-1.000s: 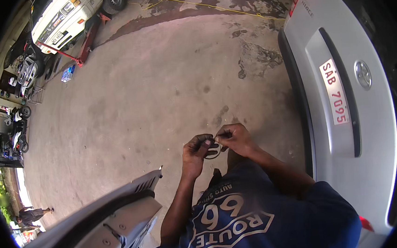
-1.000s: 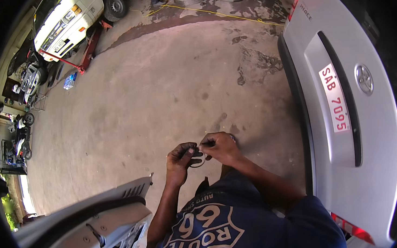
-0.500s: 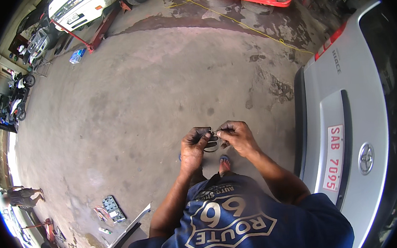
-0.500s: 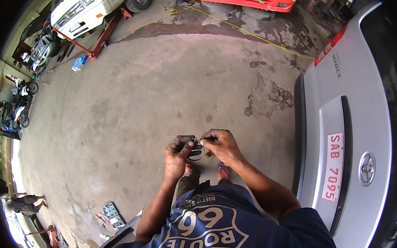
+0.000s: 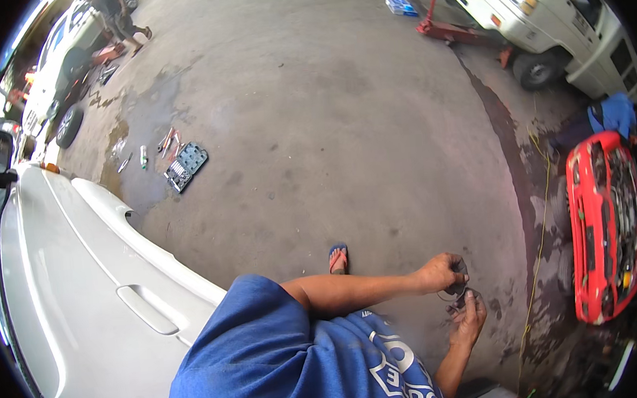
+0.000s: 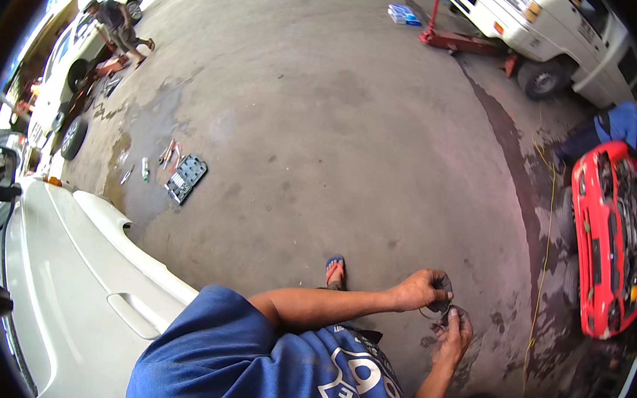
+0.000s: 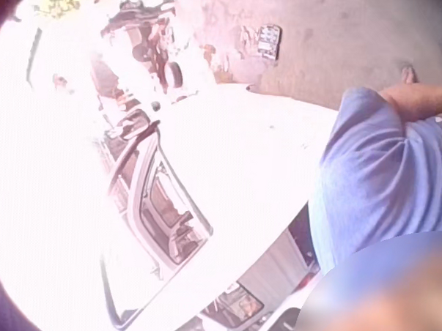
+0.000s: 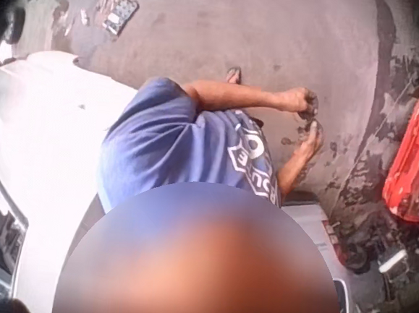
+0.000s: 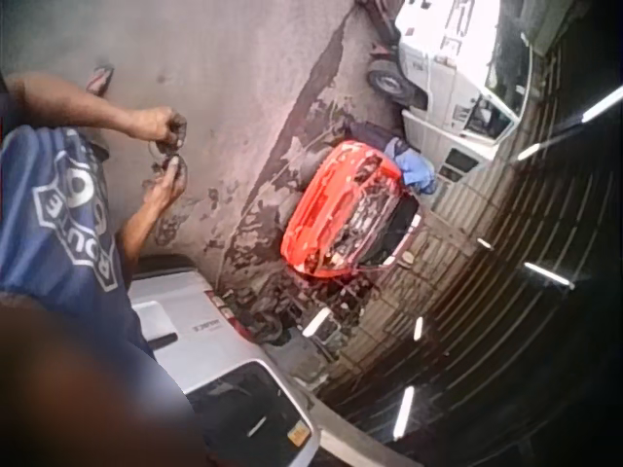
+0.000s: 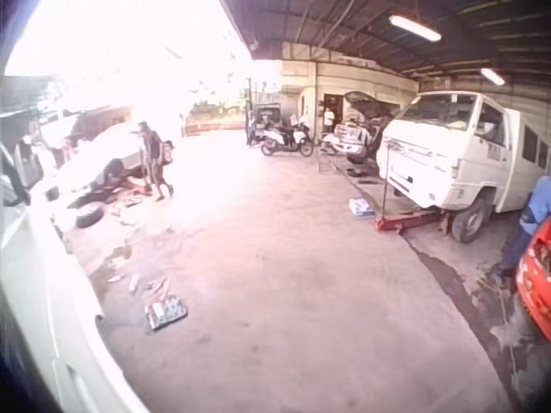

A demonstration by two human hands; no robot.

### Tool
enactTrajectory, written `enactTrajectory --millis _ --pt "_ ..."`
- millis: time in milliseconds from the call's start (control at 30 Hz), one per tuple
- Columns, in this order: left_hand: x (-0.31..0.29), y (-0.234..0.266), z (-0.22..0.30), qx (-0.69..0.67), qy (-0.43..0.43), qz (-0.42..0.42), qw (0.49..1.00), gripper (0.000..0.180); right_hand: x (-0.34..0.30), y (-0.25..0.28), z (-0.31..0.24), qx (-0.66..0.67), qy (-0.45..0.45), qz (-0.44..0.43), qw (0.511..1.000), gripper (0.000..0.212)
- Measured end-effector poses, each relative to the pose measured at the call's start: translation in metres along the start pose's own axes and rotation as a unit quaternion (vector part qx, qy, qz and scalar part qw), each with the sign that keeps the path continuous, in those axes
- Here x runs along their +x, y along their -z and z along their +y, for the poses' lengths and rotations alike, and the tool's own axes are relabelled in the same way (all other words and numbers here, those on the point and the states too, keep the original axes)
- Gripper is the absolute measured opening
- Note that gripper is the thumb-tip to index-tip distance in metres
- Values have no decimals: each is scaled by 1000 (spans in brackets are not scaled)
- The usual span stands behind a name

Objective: The person uses a power drill to remove a bolt from a black rubber boot, then walks around the garage and installs the boot onto a vehicle's interior mechanism.

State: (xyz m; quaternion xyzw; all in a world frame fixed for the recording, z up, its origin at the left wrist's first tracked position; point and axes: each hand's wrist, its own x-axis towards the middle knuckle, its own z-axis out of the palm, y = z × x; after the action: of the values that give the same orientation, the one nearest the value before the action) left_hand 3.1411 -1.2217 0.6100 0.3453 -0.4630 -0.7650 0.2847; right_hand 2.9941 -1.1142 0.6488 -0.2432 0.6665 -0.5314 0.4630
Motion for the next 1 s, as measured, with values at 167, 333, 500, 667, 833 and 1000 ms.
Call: enactTrajectory --millis 167,333,500,667,833,1000 --pt "35 87 34 -60 12 127 990 21 95 -91 -14 -137 78 -127 979 24" --pt "30 212 75 222 -74 194 953 29 176 -197 -41 -259 122 -296 911 25" --pt "35 318 122 269 -33 244 931 27 257 -333 -81 -381 230 -421 790 18" --pt "37 409 187 222 40 360 905 25 304 -476 -127 -397 191 -552 708 22" --pt "11 492 228 183 72 410 891 35 334 -625 -153 -419 194 -656 597 25" --pt "-13 573 236 149 71 523 836 33 330 -765 -145 -430 249 -708 502 27"
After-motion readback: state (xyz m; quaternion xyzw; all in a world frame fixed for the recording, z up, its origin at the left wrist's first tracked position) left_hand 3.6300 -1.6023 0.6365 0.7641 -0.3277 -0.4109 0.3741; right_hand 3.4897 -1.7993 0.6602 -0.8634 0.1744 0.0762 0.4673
